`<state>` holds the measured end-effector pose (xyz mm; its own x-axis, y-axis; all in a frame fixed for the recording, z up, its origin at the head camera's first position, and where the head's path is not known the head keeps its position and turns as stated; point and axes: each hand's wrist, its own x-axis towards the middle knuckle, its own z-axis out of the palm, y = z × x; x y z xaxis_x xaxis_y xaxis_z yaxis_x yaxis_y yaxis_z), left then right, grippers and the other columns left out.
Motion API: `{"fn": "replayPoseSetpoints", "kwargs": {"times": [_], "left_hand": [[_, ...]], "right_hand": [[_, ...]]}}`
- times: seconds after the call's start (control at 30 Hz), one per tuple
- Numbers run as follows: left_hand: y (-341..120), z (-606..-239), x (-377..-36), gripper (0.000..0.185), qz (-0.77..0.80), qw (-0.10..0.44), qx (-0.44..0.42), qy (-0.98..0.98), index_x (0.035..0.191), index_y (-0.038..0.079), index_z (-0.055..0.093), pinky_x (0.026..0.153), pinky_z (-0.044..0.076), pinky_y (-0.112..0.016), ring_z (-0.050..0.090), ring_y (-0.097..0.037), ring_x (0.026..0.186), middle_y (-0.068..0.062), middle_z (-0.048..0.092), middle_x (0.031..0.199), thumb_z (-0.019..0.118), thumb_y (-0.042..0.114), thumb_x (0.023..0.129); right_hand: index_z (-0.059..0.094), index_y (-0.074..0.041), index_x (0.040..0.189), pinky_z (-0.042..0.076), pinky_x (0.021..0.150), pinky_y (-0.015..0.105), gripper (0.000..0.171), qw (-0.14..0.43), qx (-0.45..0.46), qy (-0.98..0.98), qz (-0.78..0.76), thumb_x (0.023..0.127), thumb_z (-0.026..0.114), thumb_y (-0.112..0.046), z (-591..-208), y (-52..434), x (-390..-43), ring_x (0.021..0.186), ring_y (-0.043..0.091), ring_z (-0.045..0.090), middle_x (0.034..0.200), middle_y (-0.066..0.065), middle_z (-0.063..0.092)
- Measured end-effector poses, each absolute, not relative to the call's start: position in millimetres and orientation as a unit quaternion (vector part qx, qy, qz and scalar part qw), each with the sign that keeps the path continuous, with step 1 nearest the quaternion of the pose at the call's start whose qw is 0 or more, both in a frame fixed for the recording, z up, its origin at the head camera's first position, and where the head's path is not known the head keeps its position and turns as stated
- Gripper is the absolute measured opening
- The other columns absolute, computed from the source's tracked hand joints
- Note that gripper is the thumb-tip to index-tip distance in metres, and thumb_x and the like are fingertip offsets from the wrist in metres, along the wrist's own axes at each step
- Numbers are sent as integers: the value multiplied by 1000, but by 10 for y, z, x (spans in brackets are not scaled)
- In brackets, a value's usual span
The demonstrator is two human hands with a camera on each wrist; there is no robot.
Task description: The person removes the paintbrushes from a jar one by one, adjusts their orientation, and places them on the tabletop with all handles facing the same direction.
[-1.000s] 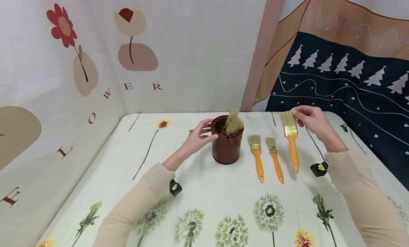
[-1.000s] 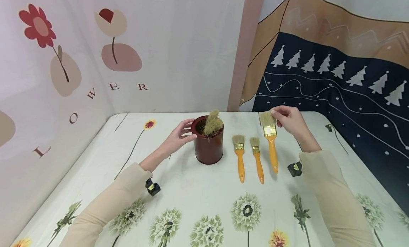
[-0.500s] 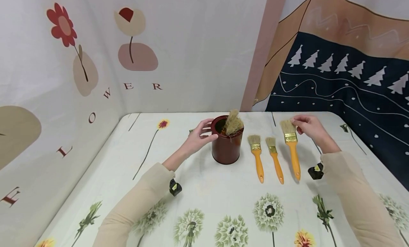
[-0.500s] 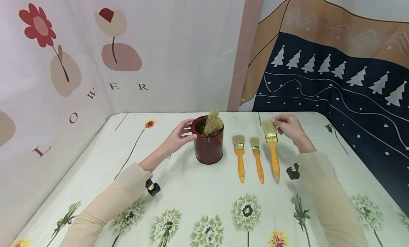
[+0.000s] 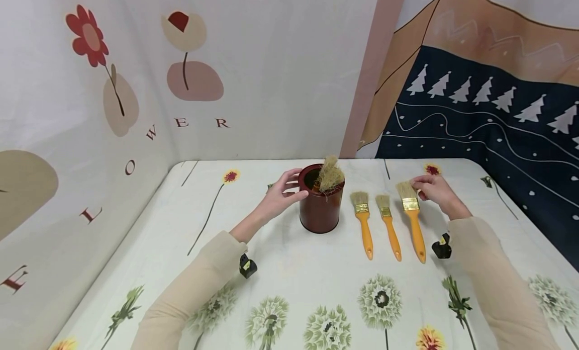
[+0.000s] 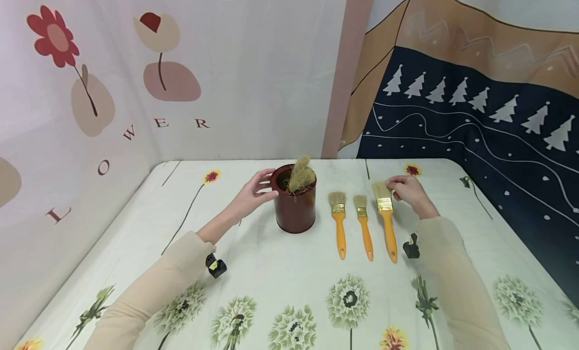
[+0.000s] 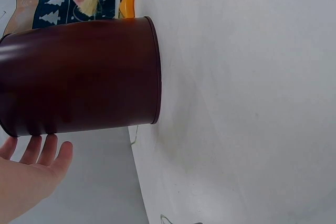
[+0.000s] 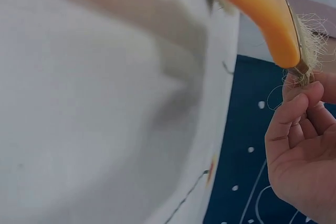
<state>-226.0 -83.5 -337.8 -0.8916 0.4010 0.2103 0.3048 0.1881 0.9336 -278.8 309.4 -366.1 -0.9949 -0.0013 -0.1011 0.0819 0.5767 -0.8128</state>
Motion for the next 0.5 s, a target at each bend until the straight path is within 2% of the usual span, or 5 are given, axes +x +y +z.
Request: {"fn": "replayPoseSetpoints", "kwargs": {"times": [0.2, 0.5], "left_hand": [[-835, -3379, -2260, 58, 593, 43, 225, 772, 135, 4, 29, 90, 39, -35, 40, -28, 115, -16, 38, 128, 59, 11, 85], [-830, -3359, -2247, 58, 590, 40, 229, 773, 135, 3, 29, 90, 39, -35, 40, -29, 114, -17, 38, 128, 58, 11, 86]], "right_hand": [[47, 9, 117, 45, 57, 25, 41, 73, 49, 888, -452, 89, 46, -21, -3851, 3167, -2902, 60, 9, 45, 79, 1, 49], [45, 13, 116, 44, 57, 24, 37, 104, 20, 897, -430, 92, 43, -16, -3875, 3110, -2848, 62, 9, 46, 83, 6, 51]]}}
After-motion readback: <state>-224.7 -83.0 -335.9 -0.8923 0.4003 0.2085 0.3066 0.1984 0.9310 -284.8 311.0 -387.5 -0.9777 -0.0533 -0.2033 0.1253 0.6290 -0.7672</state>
